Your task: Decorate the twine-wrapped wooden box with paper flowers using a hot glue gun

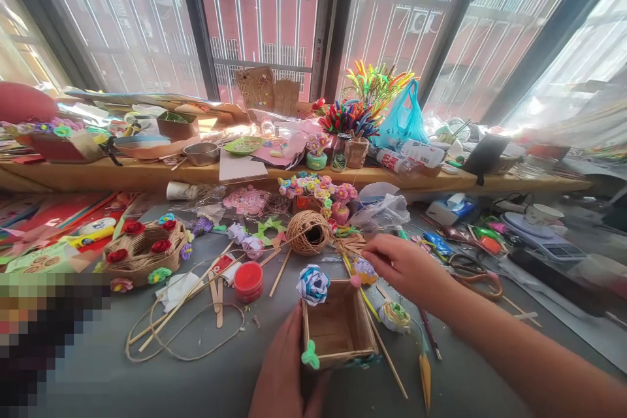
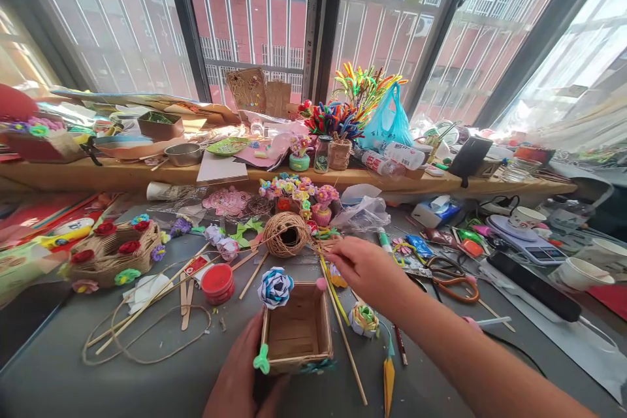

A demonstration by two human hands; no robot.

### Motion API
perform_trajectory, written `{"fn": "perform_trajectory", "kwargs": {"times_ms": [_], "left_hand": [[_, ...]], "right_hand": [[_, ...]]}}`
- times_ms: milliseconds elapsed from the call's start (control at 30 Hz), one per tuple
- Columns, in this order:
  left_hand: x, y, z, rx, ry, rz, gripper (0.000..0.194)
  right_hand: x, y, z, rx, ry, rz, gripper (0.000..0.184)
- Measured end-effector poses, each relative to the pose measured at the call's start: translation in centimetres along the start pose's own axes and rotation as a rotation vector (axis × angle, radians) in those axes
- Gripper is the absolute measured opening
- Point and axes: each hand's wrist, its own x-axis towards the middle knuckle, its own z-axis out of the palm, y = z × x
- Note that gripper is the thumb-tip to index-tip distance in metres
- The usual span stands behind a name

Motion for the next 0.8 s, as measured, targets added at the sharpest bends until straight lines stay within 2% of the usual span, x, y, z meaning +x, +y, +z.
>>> {"fn": "perform_trajectory", "kwargs": {"times_ms": [67,167,233,300,367,433,533,667,800], "left_hand": [[0.1,0.1,0.0,-0.007,0.014,-0.007,0.093],[0.2,0.3,0.0,-0.029,0.037,-0.001,0.090],[0.3,0.5,0.0,-0.055,0.045,-0.008,0.091],[0.4,0.6,-0.1,-0.094,0.031,-0.032,0.093],[0.6,0.6,-0.3,-0.140,0.033,-0.070,0.096],[1.1,0.4,-0.8,-0.184,0.019,-0.116,0.102],[2.3,-0.1,-1.9,-0.231,-0.070,-0.129,0.110],[4.2,-0.3,-3.3,-0.286,-0.182,-0.116,0.106],[6.5,-0.5,-3.9,-0.327,-0.110,-0.115,0.106]], "right_hand": [[-3.8,-0.4,0.5,0.306,0.053,0.204,0.031],[-9.6,-1.8,4.5,0.785,0.154,0.400,0.043],[-12.6,-2.8,8.4,0.964,0.272,0.443,0.047],[-14.4,-3.8,11.9,1.016,0.308,0.393,0.058],[-14.9,-4.6,14.3,0.987,0.295,0.362,0.073],[-14.6,-5.1,15.5,0.968,0.276,0.338,0.080],[-13.7,-5.4,16.1,0.947,0.290,0.310,0.079],[-13.2,-5.8,17.0,0.930,0.357,0.283,0.080],[-11.7,-6.5,16.3,1.018,0.423,0.278,0.076]]}}
